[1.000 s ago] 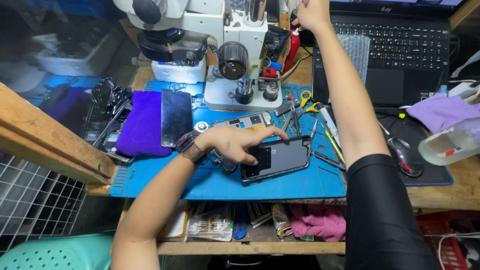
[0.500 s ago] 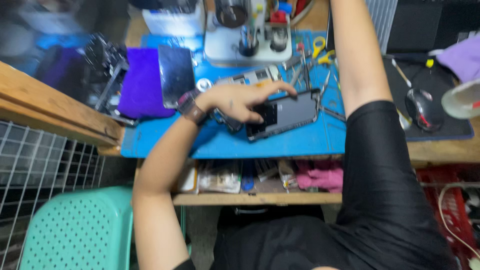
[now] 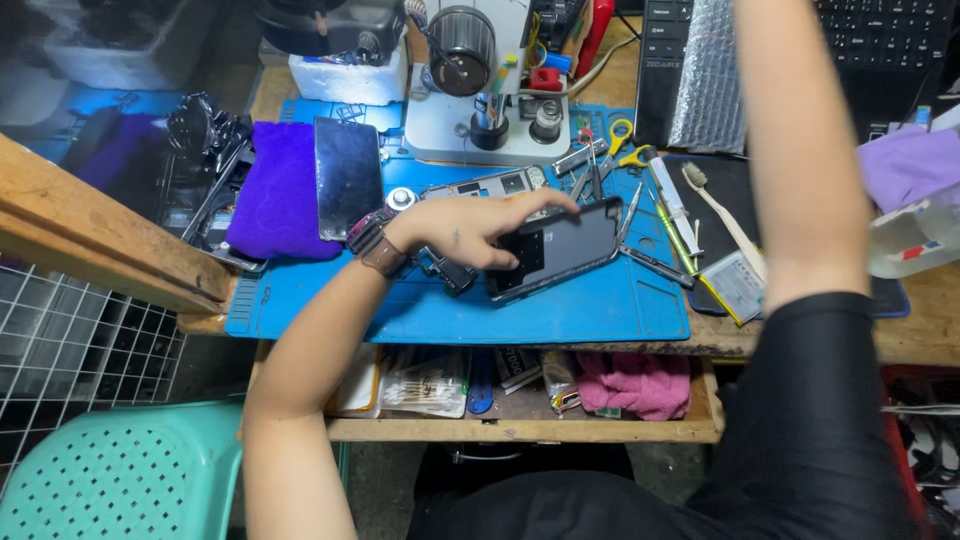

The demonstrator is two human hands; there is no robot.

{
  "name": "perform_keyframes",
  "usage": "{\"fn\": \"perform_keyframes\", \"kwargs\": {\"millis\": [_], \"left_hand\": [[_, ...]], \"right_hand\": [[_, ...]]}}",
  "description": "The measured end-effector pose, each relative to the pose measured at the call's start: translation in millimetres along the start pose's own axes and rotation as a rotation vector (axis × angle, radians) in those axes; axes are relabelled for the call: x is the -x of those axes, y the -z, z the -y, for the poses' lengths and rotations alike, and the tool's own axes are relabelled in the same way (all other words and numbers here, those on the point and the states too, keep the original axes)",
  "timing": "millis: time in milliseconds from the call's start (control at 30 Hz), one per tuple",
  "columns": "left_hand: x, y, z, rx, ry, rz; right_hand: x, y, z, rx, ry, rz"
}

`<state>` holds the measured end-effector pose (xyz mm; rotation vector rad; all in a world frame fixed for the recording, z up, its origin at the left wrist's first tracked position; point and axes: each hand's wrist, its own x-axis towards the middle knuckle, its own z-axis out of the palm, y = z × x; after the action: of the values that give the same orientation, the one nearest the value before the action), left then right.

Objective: The person uses tweezers to manipulate a small electronic component on a blue mat. They then pick up a disassembled smartphone and use a hot air gun to heat the back of the device before inspecting it.

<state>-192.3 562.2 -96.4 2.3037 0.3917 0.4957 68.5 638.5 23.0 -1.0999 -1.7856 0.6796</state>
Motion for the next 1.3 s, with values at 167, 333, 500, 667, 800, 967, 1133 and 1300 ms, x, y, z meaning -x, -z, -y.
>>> {"fn": "perform_keyframes", "kwargs": {"millis": [167,333,500,667,800,967,1133,1300], "left_hand": [[3.3,0.6,5.4,0.054,0.192,-0.113],[3.1,-4.8,1.1,0.008,0.199,-0.262],[3.1,-4.7,-4.5,-0.051,0.118,-0.281],[3.0,-4.0,-2.6,-0.041,0.080,-0.302],[0.1,-4.1,3.6,0.031,-0.034,-0.371],[1.8,-4.0,6.3,0.050,0.111,-0.452],[3.8,-6.4,8.5,0.181,0.084,-0.517],[4.1,-8.7,20.2,0.130,0.093,-0.518]], "right_hand": [[8.7,49.6,-58.2,-0.316,-0.039,0.052],[89.3,103.5,-101.6,-0.696,-0.063,0.095],[223.6,96.5,-97.0,-0.749,-0.007,-0.019],[271.9,63.4,-103.1,-0.829,-0.048,-0.060],[287.8,30.2,-120.0,-0.997,-0.186,0.231],[330.6,-14.9,-115.4,-1.318,-0.344,0.232],[345.6,-30.6,-96.8,-1.619,-0.451,0.250],[357.6,-26.6,-87.8,-1.662,-0.420,0.655]]}}
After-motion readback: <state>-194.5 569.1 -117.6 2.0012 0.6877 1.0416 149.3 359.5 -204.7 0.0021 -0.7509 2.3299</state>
